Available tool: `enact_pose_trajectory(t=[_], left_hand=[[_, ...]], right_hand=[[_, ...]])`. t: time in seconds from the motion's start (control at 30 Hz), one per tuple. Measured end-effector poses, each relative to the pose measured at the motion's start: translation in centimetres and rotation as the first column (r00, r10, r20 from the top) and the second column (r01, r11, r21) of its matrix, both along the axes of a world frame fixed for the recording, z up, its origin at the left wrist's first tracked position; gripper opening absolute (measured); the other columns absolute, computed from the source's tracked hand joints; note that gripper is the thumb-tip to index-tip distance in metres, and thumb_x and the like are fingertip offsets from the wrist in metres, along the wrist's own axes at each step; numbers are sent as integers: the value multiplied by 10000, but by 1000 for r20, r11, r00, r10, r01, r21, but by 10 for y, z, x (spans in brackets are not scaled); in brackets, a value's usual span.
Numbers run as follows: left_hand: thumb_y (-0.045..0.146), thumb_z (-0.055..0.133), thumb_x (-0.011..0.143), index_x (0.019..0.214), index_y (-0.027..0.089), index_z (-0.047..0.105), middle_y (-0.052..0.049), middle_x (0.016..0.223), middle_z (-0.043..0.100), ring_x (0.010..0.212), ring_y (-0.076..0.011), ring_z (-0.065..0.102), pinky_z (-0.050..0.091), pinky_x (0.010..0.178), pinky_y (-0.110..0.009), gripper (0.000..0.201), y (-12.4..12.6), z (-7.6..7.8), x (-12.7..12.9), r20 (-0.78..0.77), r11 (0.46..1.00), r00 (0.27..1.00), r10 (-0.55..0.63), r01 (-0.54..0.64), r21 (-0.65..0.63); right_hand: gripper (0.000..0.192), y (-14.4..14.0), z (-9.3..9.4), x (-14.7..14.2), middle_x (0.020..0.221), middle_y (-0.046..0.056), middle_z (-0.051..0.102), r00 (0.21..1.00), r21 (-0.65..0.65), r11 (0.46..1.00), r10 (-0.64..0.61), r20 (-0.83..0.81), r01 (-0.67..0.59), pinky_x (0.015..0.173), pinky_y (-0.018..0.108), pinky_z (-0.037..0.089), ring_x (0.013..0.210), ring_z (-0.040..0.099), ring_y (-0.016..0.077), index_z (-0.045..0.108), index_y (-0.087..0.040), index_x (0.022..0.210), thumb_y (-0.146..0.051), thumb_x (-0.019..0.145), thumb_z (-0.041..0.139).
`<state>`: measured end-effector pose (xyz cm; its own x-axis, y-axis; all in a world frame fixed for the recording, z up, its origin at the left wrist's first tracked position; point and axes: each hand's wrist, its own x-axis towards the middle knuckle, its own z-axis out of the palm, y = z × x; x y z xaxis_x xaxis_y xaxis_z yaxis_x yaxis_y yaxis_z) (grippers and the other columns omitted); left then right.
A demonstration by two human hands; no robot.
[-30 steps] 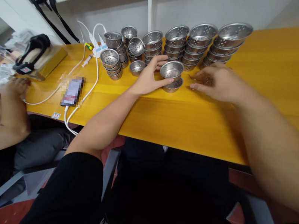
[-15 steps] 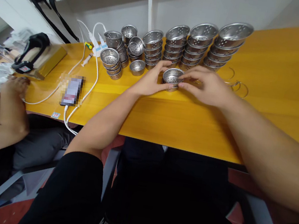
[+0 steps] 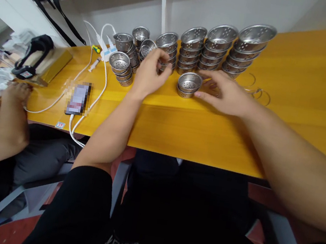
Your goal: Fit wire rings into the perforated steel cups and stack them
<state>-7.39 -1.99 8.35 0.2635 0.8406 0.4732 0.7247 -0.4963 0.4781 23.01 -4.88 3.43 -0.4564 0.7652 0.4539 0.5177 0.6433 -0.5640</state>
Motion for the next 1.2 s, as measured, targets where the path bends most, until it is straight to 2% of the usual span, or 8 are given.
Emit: enact_pose_trajectory(t=[0.17,0.43,0.53,0.6,0.7,0.9,1.07,1.2], left_hand=[[337,860,909,1213,189,688,-192,1507,602,1533,-392,541,405,1387,-530,380,3,1,-12,-167,958,949,267,-280,-59],[266,804,947,1073,138,713,-241,1462,621,1463,-430,612,472,1327,-588,201,-2,-6,-5,-288,909,915,282,-351,-225],[151,793,903,819,188,645,-173,1166,721,1303,-369,697,560,1239,-561,175,-2,-2,-8,-252,915,942,222,-290,-279],[73,802,843,813,210,605,-128,1046,723,1187,-332,730,602,1173,-541,242,0,-1,-10,-207,924,957,205,-259,-282],[73,863,786,1107,228,574,-118,1245,707,1257,-309,714,556,1236,-520,459,3,1,-11,-52,972,982,183,-188,-142],[432,970,801,1503,342,271,-140,1602,567,1503,-298,624,497,1313,-456,994,-3,2,9,93,985,981,-169,164,61],[620,882,831,1582,319,209,-157,1597,597,1546,-312,610,483,1333,-517,1053,-1,-16,27,74,918,915,-396,393,52],[630,790,885,1585,341,311,-120,1661,555,1597,-315,559,478,1344,-561,895,2,-27,36,47,894,893,-447,444,60]], right_hand=[[754,3,-3,2,1514,126,669,1000,-18,1000,7,-20,-7,1069,653,616,1158,725,386,580,-364,1630,-721,981,722],[697,-2,3,-1,1505,152,675,999,-22,999,33,6,-33,1120,635,587,1208,711,393,628,-303,1586,-685,1008,704],[670,-1,4,0,1458,150,704,1000,-33,999,16,-3,-16,1099,636,595,1168,721,379,644,-310,1546,-699,1004,710],[630,0,3,2,1377,147,736,1000,-42,999,4,-30,-5,1074,617,610,1124,733,355,663,-305,1496,-701,1008,709],[596,1,2,2,1264,131,763,995,-63,998,8,-96,-14,1045,577,628,1078,744,319,668,-298,1439,-708,1008,712],[535,-5,7,-5,1182,118,783,987,-14,999,46,-154,-48,1013,542,644,1014,746,284,658,-304,1414,-681,1036,690],[390,-23,27,-15,1186,105,744,992,171,982,-60,-108,78,991,520,641,1011,723,269,688,-327,1392,-578,1125,558],[420,-33,34,-26,1289,143,669,998,186,981,-60,-15,62,1092,599,606,1204,684,338,698,-315,1437,-548,1121,551]])
